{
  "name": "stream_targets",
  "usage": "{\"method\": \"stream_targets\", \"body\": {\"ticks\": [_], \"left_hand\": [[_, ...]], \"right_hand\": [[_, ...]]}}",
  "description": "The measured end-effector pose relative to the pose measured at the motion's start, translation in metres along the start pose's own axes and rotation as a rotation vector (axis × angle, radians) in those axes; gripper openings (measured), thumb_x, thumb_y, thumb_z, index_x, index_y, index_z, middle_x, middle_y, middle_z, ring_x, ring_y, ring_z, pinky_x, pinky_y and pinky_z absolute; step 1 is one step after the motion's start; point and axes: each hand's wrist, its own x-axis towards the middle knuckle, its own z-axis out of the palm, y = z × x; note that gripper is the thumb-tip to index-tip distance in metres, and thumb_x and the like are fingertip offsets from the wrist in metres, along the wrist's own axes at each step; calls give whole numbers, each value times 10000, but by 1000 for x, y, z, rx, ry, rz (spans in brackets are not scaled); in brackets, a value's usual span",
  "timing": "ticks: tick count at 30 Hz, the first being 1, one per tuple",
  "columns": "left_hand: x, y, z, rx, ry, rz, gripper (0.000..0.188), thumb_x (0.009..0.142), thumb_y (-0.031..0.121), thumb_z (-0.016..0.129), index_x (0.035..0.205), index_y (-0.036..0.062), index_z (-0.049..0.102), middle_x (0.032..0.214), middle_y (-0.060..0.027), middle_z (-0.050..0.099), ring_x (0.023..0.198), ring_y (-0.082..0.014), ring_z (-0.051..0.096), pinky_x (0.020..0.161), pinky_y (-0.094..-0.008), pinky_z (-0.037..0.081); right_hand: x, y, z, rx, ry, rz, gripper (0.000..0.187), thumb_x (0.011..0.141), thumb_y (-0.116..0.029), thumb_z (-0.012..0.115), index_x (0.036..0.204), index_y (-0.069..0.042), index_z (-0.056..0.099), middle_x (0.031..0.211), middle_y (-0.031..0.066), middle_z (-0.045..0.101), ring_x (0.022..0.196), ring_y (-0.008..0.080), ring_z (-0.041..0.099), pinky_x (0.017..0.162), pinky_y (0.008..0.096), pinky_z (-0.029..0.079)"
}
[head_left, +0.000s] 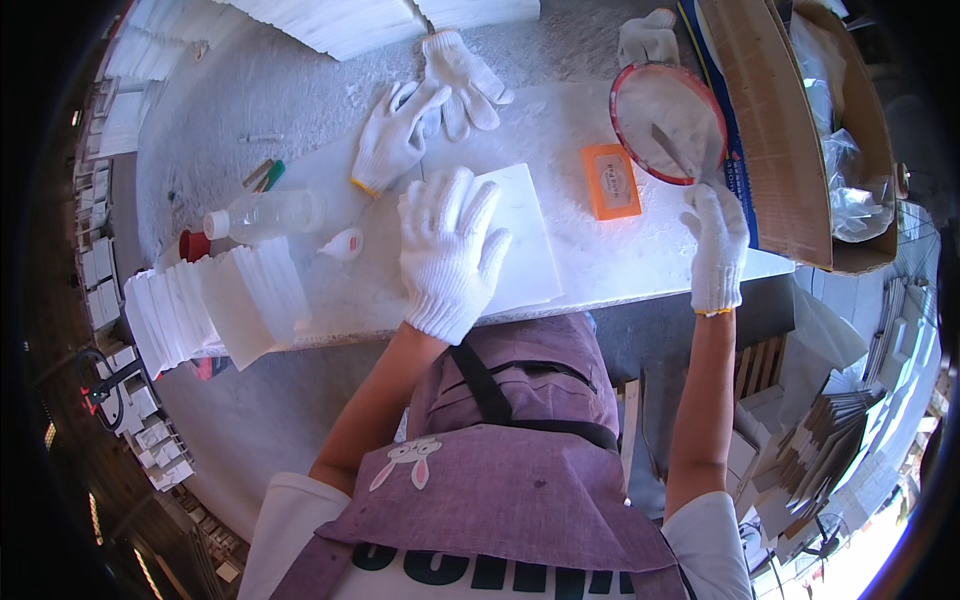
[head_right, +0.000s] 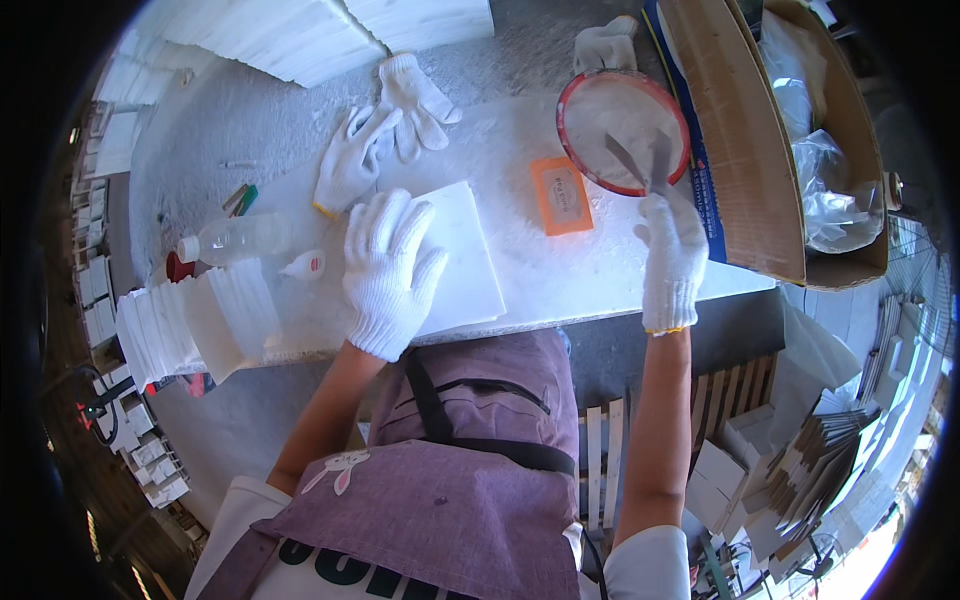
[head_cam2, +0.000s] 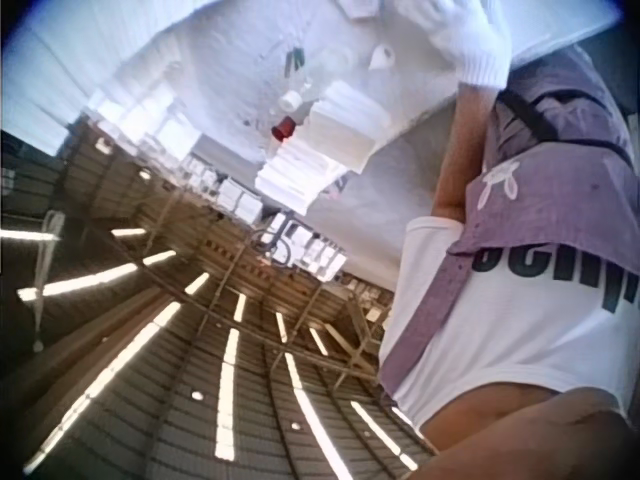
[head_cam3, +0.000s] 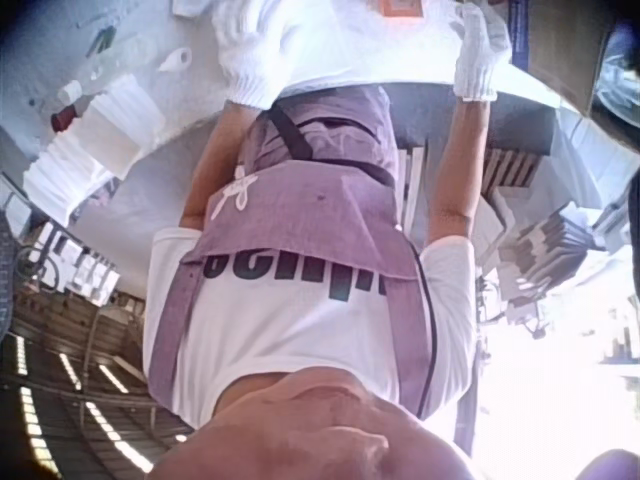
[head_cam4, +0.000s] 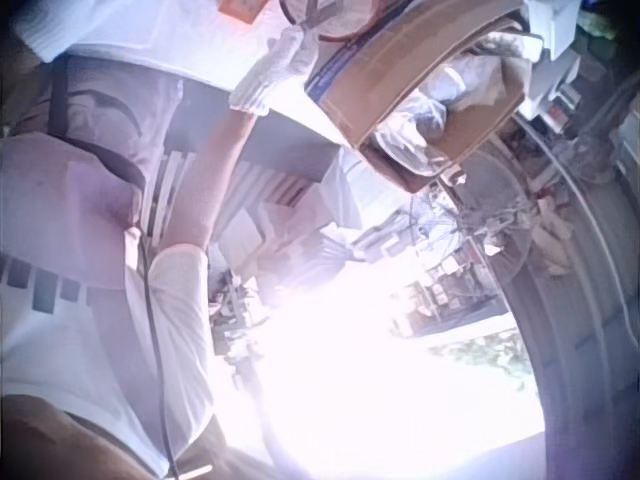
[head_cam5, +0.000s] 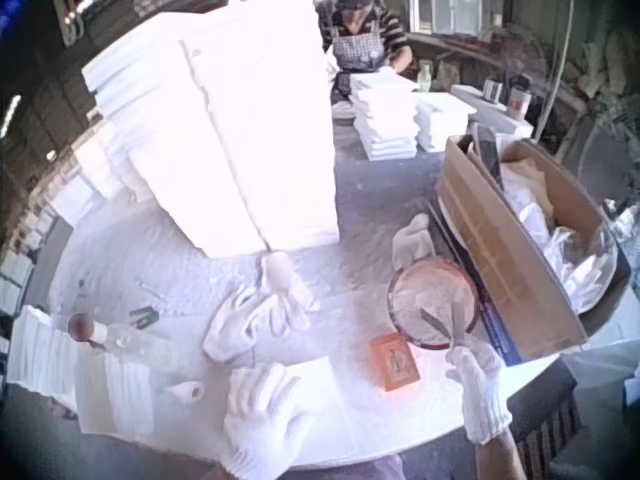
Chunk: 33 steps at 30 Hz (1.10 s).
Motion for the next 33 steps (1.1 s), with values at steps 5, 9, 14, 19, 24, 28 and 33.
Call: {"method": "stream_targets", "body": {"ticks": [5,9,14,19,24,28,33], "left_hand": [[12,-10,15,54,4,3,470,859,334,663,1291,160,600,1273,-111,572,1210,-371,501,1081,-531,331],[14,-14,23,-32,37,21,460,844,320,682,1270,161,611,1256,-100,579,1196,-364,509,1033,-520,361],[14,-14,23,-68,33,-2,455,833,288,695,1259,152,615,1241,-98,587,1200,-357,505,1044,-511,355],[13,-10,24,-75,80,-24,431,832,241,691,1239,119,620,1246,-103,598,1209,-349,503,1060,-499,340],[13,-11,25,-120,112,-24,426,839,235,681,1239,101,618,1259,-112,597,1218,-351,503,1062,-498,344],[14,-10,24,-133,133,-20,417,843,228,676,1233,91,619,1247,-112,605,1212,-347,510,1069,-497,344],[13,-13,27,-138,177,12,405,819,199,695,1200,86,613,1204,-116,597,1164,-354,534,965,-504,395]], "right_hand": [[-2,-9,-6,-99,-20,4,261,949,-187,608,1135,-13,666,811,67,633,687,91,562,609,245,467],[-2,-18,5,-321,-1,-60,286,941,-151,603,1174,-6,684,833,101,681,696,144,611,633,267,496],[16,2,12,-470,2,-243,244,931,-168,609,1097,-23,714,1022,159,722,887,272,693,774,342,544],[23,4,25,-573,-36,-336,257,952,-204,593,1100,-33,716,1073,135,725,974,269,689,827,357,566],[31,11,29,-498,-73,-282,256,941,-196,602,1100,-32,719,884,102,706,754,175,641,640,287,519],[32,9,30,-343,-88,-128,260,933,-184,611,1106,-22,719,740,64,630,618,103,525,533,244,423],[28,6,29,-269,-62,-89,255,916,-154,625,1102,-6,719,769,80,663,634,124,561,550,264,450]]}}
